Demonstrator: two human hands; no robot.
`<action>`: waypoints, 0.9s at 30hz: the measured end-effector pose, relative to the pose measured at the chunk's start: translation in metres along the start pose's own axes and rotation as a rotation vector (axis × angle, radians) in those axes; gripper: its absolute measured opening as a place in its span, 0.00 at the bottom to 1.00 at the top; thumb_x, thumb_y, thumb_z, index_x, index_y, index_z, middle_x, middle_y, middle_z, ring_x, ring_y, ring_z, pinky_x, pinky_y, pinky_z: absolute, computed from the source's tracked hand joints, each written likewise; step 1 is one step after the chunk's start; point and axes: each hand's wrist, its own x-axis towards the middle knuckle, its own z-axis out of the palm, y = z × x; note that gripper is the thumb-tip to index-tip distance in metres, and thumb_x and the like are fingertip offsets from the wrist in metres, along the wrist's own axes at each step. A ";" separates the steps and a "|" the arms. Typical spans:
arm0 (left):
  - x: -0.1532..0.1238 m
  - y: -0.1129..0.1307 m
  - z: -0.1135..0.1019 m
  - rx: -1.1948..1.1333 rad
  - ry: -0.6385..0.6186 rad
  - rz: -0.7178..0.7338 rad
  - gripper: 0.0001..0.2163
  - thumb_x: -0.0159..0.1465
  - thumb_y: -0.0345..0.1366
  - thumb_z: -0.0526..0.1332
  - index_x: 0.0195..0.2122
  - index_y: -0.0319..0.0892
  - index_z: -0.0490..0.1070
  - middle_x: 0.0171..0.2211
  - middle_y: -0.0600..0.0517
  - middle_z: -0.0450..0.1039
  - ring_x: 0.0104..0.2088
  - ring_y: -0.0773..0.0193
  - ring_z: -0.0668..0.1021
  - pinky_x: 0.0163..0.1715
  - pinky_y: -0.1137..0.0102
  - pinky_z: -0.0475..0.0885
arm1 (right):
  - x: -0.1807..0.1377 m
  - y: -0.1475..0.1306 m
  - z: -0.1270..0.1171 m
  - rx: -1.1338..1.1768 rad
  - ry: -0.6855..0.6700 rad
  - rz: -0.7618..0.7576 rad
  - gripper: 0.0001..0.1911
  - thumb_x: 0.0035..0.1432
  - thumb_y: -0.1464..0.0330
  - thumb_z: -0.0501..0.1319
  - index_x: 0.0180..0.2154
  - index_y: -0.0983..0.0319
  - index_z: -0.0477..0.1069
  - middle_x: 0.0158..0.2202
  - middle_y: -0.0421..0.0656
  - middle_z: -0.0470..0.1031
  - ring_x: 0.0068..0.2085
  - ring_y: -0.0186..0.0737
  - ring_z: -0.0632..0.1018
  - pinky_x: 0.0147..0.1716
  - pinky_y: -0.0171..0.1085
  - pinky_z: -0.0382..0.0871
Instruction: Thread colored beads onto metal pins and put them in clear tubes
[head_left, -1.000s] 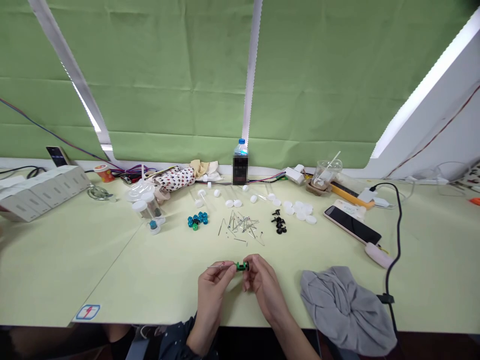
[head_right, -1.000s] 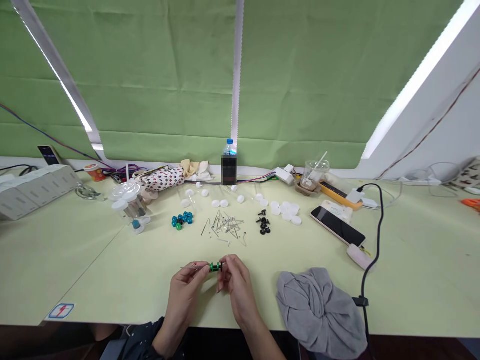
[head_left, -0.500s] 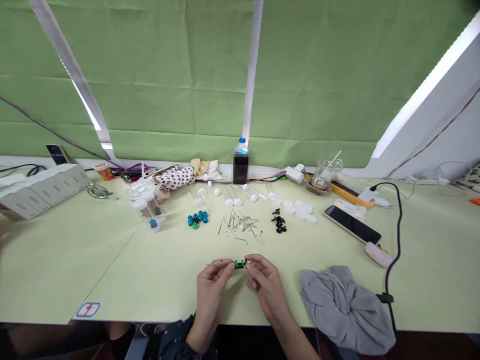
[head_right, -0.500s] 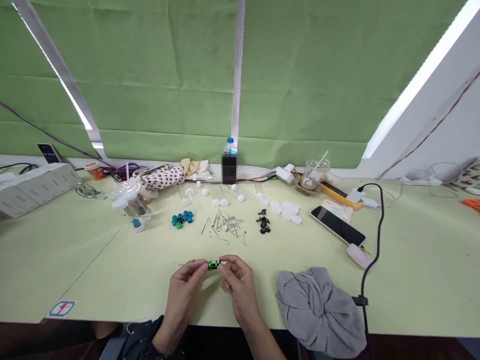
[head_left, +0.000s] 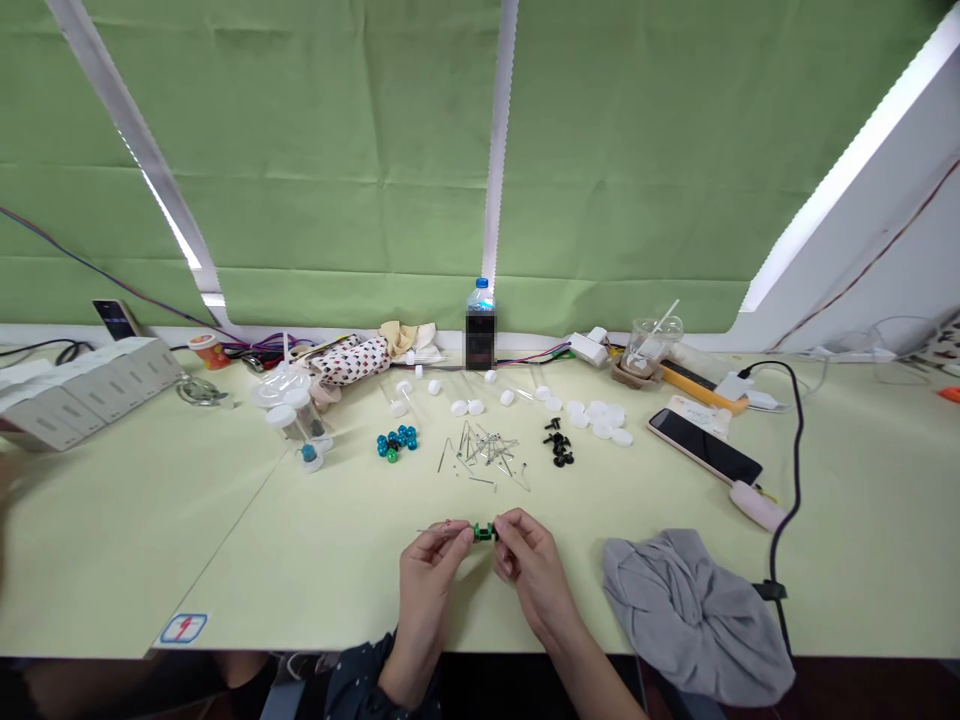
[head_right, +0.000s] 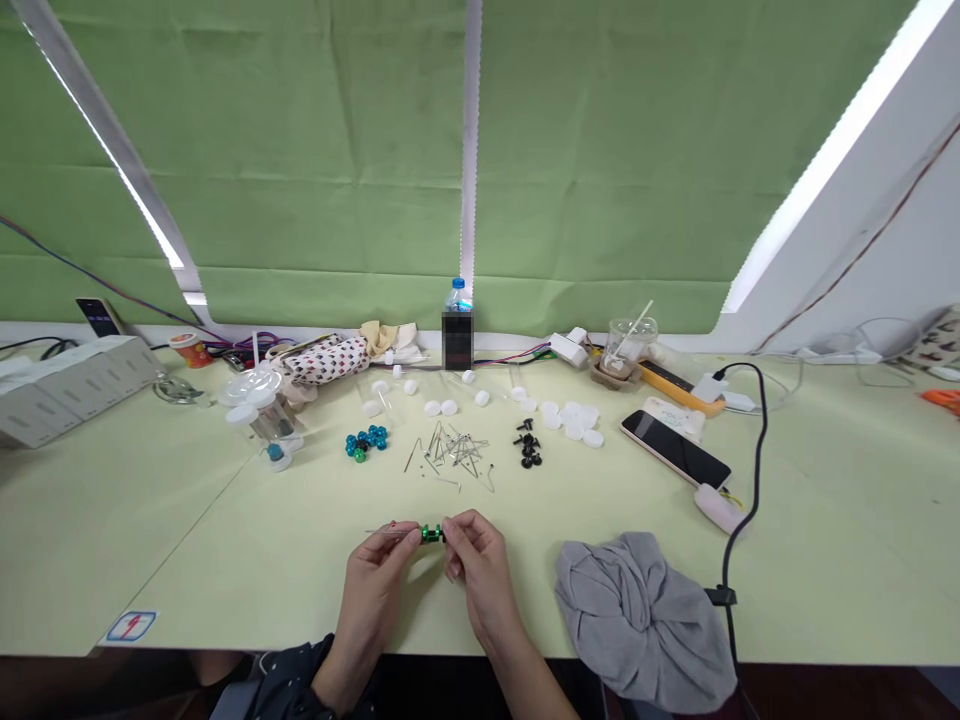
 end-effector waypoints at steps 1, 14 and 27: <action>0.000 0.000 0.000 0.001 0.001 -0.003 0.09 0.47 0.35 0.69 0.29 0.38 0.78 0.31 0.47 0.77 0.37 0.59 0.77 0.40 0.67 0.73 | 0.001 0.001 0.001 -0.005 -0.002 0.002 0.15 0.51 0.60 0.64 0.25 0.63 0.64 0.16 0.33 0.59 0.17 0.26 0.57 0.18 0.30 0.48; 0.000 0.003 -0.001 0.025 -0.012 -0.047 0.10 0.47 0.36 0.70 0.29 0.37 0.78 0.32 0.46 0.77 0.38 0.58 0.77 0.41 0.67 0.73 | 0.003 0.005 0.003 -0.103 0.029 -0.003 0.21 0.54 0.56 0.61 0.20 0.62 0.58 0.15 0.34 0.58 0.17 0.27 0.57 0.18 0.31 0.48; 0.000 0.001 -0.001 -0.014 -0.012 -0.029 0.09 0.46 0.35 0.70 0.29 0.37 0.78 0.31 0.47 0.77 0.35 0.59 0.78 0.39 0.67 0.74 | 0.004 0.005 0.004 -0.045 0.061 0.016 0.19 0.54 0.55 0.59 0.23 0.63 0.64 0.16 0.36 0.60 0.17 0.28 0.60 0.18 0.32 0.50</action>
